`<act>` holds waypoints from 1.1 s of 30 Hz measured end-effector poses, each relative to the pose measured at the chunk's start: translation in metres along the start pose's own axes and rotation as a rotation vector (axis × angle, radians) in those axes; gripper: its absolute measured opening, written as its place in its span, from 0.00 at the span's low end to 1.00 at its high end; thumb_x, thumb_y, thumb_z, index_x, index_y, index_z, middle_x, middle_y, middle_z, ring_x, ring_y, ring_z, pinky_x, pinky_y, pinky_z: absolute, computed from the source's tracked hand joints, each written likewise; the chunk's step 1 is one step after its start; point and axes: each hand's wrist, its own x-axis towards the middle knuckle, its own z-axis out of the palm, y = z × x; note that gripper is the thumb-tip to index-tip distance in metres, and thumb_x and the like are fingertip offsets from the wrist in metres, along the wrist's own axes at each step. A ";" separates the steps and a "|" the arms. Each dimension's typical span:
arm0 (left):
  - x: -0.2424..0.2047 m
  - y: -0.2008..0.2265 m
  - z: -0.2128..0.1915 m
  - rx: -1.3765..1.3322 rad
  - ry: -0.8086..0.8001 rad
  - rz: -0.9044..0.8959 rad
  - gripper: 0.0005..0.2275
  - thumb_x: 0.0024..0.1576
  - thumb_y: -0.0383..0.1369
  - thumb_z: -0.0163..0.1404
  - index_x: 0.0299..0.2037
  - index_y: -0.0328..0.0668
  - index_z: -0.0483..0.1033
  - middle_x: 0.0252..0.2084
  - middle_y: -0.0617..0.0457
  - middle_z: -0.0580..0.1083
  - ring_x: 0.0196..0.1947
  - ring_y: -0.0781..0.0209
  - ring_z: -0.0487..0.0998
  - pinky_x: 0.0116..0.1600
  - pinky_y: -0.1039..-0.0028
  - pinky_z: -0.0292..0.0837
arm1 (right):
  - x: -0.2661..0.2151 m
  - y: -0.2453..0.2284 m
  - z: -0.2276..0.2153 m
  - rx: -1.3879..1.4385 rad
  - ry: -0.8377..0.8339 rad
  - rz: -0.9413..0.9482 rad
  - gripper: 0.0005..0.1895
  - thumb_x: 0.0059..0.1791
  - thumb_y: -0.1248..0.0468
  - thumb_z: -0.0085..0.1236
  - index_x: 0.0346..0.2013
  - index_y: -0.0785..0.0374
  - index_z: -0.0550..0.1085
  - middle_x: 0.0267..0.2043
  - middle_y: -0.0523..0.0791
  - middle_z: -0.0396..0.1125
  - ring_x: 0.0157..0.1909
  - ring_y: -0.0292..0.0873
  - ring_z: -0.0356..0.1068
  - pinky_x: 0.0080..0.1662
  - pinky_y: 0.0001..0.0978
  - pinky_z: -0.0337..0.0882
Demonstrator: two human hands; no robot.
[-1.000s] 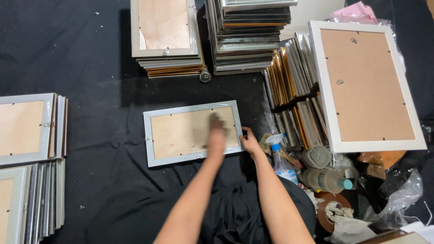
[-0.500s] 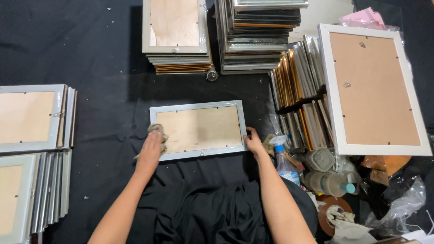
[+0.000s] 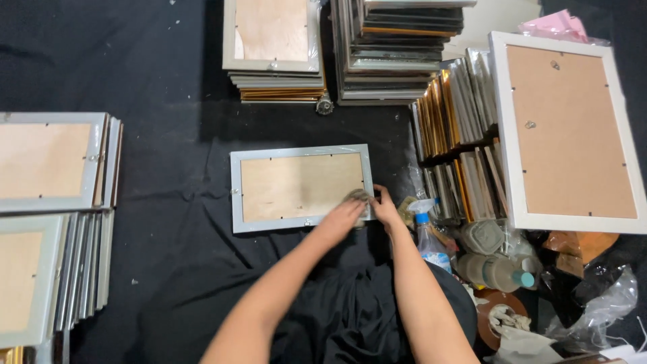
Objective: Cleaning the back of multiple picture frames using a cloth in a workshop setting.
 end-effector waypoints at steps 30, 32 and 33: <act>-0.009 0.005 -0.015 0.047 0.073 0.359 0.16 0.67 0.23 0.34 0.63 0.26 0.67 0.67 0.34 0.66 0.66 0.47 0.69 0.70 0.66 0.65 | 0.014 0.019 -0.004 0.023 0.009 0.038 0.22 0.54 0.58 0.53 0.64 0.46 0.68 0.48 0.54 0.73 0.54 0.55 0.71 0.52 0.49 0.71; 0.013 0.014 0.002 0.027 0.093 0.322 0.15 0.67 0.25 0.36 0.61 0.30 0.69 0.65 0.39 0.68 0.64 0.50 0.71 0.69 0.68 0.66 | 0.021 0.022 -0.010 0.169 -0.018 0.088 0.20 0.56 0.57 0.46 0.63 0.47 0.71 0.50 0.52 0.71 0.55 0.52 0.69 0.54 0.46 0.70; 0.020 0.021 0.011 0.008 0.107 0.269 0.14 0.66 0.27 0.37 0.58 0.35 0.71 0.63 0.43 0.70 0.63 0.54 0.73 0.68 0.70 0.67 | 0.023 0.026 -0.012 0.311 -0.059 0.143 0.19 0.58 0.56 0.40 0.61 0.48 0.74 0.53 0.51 0.70 0.57 0.49 0.66 0.56 0.42 0.69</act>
